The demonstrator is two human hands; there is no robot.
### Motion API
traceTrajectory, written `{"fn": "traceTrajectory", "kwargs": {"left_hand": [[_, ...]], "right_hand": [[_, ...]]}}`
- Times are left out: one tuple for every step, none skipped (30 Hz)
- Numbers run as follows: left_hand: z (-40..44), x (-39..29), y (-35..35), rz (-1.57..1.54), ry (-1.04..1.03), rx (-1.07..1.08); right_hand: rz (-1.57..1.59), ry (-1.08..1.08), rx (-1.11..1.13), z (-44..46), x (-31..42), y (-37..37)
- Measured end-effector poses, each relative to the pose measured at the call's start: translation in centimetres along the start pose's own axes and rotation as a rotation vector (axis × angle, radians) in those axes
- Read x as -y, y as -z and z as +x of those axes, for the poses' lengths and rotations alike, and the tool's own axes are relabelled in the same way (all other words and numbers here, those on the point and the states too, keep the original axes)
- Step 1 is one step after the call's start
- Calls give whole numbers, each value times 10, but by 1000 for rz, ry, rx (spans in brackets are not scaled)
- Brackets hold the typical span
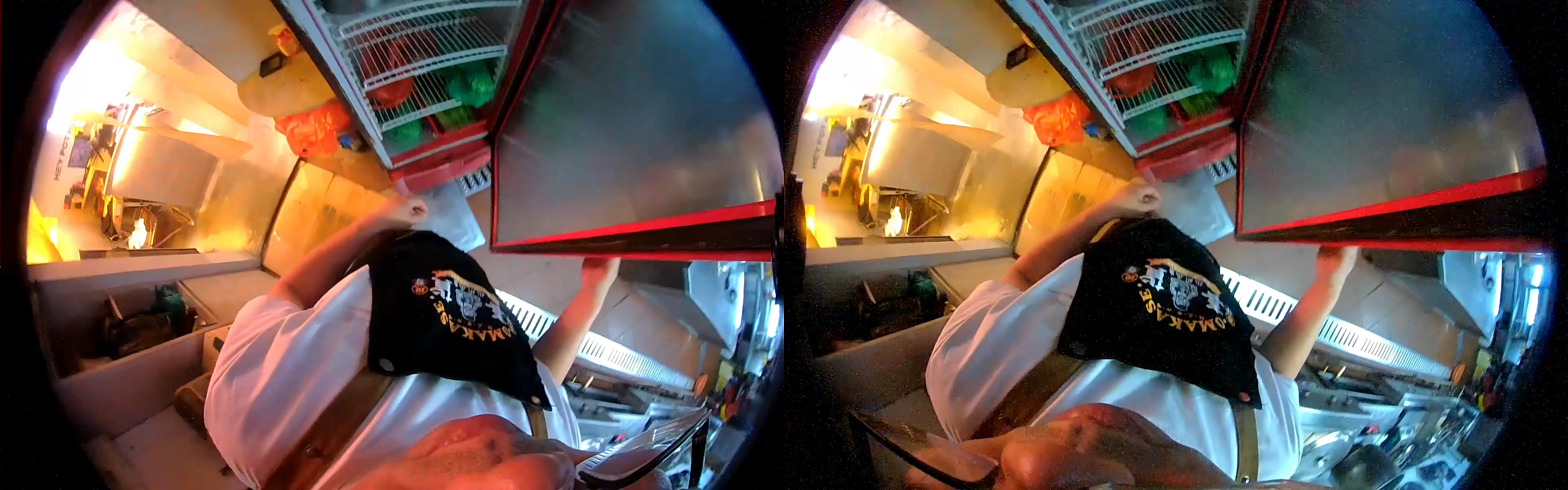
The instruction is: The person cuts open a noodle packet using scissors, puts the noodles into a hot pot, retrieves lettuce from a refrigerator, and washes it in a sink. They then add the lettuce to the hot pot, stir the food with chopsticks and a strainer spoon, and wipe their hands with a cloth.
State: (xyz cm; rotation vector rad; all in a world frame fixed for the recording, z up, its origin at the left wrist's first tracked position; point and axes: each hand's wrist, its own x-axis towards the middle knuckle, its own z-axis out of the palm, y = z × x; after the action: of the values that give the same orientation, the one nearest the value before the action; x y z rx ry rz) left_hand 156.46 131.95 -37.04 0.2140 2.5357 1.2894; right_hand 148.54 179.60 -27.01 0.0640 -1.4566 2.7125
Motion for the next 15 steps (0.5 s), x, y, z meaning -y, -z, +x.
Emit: {"fn": "traceTrajectory", "kwargs": {"left_hand": [[-7, -2, 4, -20, 127, 67], [-15, 14, -3, 11, 123, 62], [-19, 31, -9, 45, 113, 52], [-23, 33, -9, 45, 111, 67], [-28, 37, -9, 35, 138, 57], [-33, 40, -11, 26, 167, 45], [-36, 44, -10, 25, 170, 53], [-37, 49, -9, 35, 227, 78], [-37, 50, -8, 44, 284, 103], [-35, 52, -8, 40, 285, 108], [-33, 54, -8, 24, 277, 115], [-35, 56, -4, 9, 277, 117], [-37, 58, -3, 10, 292, 111], [-35, 58, -5, 36, 281, 118], [-32, 59, -6, 61, 263, 125]], "right_hand": [[40, 7, -70, 4, 1, 14], [38, 2, -94, 5, 3, 16], [88, 30, -199, 9, 9, 15], [138, 61, -300, 14, 15, 11], [133, 59, -312, 19, 19, 6], [138, 74, -367, 24, 24, 1], [144, 89, -420, 28, 26, -2], [92, 136, -419, 34, 25, -1], [88, 133, -426, 35, 27, 1], [89, 141, -427, 37, 29, 2], [91, 147, -424, 41, 30, 3], [92, 135, -419, 45, 28, 9], [76, 139, -381, 45, 26, 20], [63, 146, -343, 44, 23, 31], [68, 138, -339, 44, 22, 31]]}}
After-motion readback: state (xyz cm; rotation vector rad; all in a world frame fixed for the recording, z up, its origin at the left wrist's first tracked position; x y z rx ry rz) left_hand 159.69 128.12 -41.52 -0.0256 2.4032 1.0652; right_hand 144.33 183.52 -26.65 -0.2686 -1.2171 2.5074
